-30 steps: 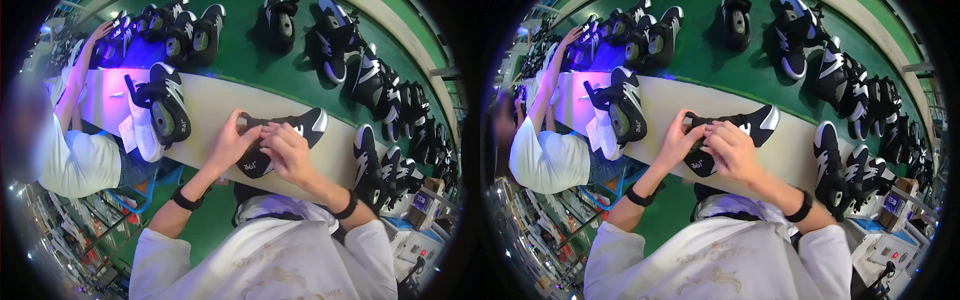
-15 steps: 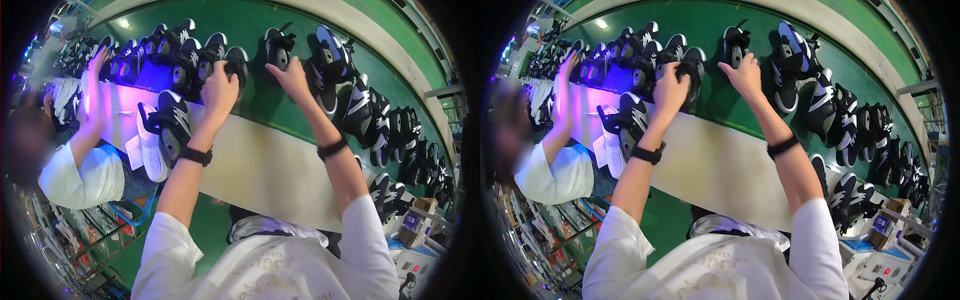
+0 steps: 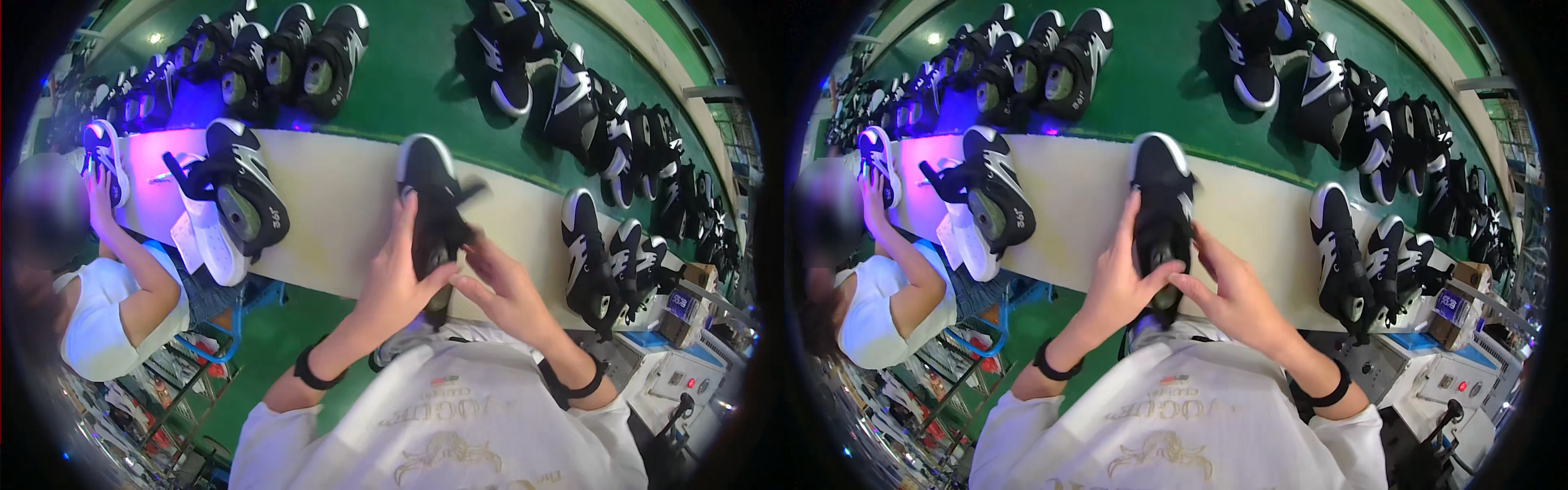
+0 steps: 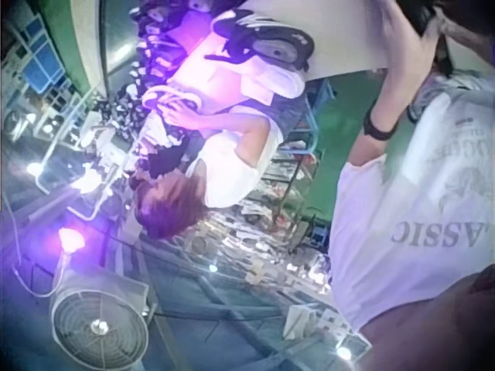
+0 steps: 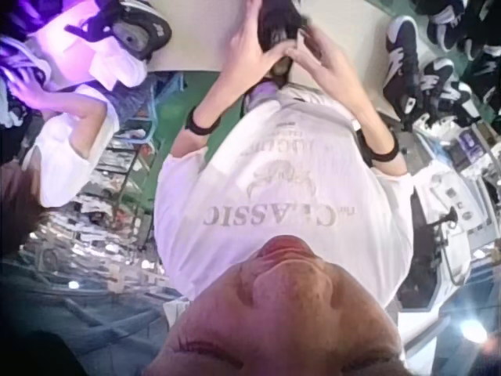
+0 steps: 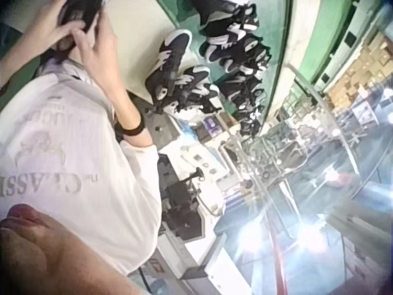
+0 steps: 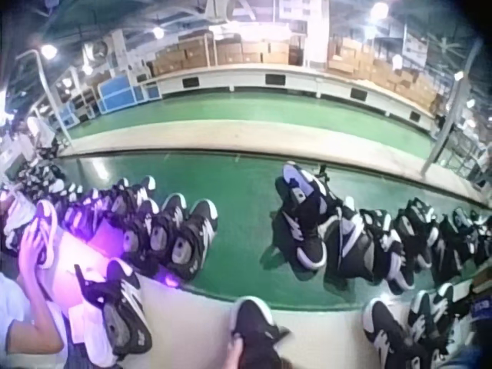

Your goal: Inspecting black and white sneakers on a factory assembly line, checking the interior and exterior of multiple shoes.

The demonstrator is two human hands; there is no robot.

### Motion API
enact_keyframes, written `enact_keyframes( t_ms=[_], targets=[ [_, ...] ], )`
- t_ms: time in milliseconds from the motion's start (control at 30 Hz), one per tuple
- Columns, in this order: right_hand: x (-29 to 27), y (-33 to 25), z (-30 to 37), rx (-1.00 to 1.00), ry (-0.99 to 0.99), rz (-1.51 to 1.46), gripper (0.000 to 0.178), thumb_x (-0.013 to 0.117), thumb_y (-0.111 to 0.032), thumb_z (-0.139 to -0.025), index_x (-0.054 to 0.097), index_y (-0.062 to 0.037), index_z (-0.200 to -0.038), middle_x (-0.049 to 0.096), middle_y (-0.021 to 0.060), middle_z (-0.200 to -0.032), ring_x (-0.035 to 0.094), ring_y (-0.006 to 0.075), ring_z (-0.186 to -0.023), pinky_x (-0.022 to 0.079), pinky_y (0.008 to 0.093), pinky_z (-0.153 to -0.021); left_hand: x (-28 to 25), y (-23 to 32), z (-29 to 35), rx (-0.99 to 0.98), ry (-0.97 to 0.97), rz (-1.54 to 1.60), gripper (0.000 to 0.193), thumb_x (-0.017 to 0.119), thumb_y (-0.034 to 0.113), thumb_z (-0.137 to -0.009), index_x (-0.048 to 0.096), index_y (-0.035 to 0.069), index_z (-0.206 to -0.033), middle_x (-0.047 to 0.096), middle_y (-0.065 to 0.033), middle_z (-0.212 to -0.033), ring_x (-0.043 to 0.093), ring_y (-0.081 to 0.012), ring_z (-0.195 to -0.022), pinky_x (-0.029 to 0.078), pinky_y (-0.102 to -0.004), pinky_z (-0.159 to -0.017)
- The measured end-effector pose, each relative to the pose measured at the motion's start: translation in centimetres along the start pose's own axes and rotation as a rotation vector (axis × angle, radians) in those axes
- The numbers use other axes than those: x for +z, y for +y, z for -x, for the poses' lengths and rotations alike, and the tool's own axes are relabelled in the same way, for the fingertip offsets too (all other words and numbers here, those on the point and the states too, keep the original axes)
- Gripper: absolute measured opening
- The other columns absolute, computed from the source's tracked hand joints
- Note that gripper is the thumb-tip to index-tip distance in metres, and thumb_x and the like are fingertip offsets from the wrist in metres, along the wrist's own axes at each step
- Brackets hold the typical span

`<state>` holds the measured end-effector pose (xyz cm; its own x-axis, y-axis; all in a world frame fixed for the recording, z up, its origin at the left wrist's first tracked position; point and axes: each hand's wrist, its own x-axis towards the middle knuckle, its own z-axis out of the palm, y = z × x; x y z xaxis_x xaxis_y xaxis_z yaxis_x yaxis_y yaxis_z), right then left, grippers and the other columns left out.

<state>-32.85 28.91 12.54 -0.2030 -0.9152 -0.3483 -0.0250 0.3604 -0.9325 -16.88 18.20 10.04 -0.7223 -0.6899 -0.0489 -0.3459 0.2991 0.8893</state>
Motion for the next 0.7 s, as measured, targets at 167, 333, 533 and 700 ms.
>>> enact_keyframes(
  t_ms=[167, 333, 533, 700],
  targets=[
    [0.1, 2.0, -0.1, -0.586, 0.067, 0.514, 0.052, 0.076, -0.021, -0.084, 0.056, 0.0029, -0.126, 0.057, 0.0194, -0.128, 0.053, 0.0415, -0.122, 0.045, 0.0469, -0.1, 0.1, 0.4, 3.4, -0.001, -0.181, -0.01, 0.095, 0.077, 0.024, -0.082, 0.019, -0.003, -0.152, 0.038, -0.0322, -0.146, 0.046, -0.0459, -0.131, 0.043, -0.0473, -0.106],
    [-0.1, 2.7, -1.4, -0.526, -0.062, 0.054, 0.022, 0.061, -0.02, -0.096, 0.066, 0.0008, -0.103, 0.065, 0.0164, -0.11, 0.061, 0.0321, -0.106, 0.048, 0.0407, -0.092, 1.4, 1.4, 3.7, -0.001, -0.076, -0.251, 0.088, 0.075, 0.019, -0.08, 0.024, -0.003, -0.149, 0.042, -0.0277, -0.144, 0.049, -0.0437, -0.128, 0.045, -0.0489, -0.104],
    [2.6, -0.3, -1.8, -0.353, 0.13, 0.006, 0.042, 0.051, -0.033, -0.1, 0.06, -0.0035, -0.073, 0.059, 0.0058, -0.074, 0.05, 0.0237, -0.08, 0.041, 0.0347, -0.077, 0.9, 0.2, 0.9, -0.026, -0.186, -0.228, 0.09, 0.075, 0.019, -0.082, 0.021, -0.001, -0.152, 0.043, -0.0228, -0.146, 0.046, -0.0373, -0.134, 0.04, -0.0436, -0.11],
    [-1.4, 0.0, -1.1, -0.414, -0.053, 0.195, 0.033, 0.061, -0.029, -0.096, 0.063, -0.0059, -0.119, 0.063, 0.0133, -0.112, 0.059, 0.0312, -0.103, 0.045, 0.0411, -0.096, -1.9, -2.2, -0.3, -0.108, -0.46, 0.46, 0.076, 0.064, 0.018, -0.094, 0.023, 0.004, -0.156, 0.032, -0.0112, -0.158, 0.031, -0.0214, -0.144, 0.025, -0.0352, -0.118]
  ],
)
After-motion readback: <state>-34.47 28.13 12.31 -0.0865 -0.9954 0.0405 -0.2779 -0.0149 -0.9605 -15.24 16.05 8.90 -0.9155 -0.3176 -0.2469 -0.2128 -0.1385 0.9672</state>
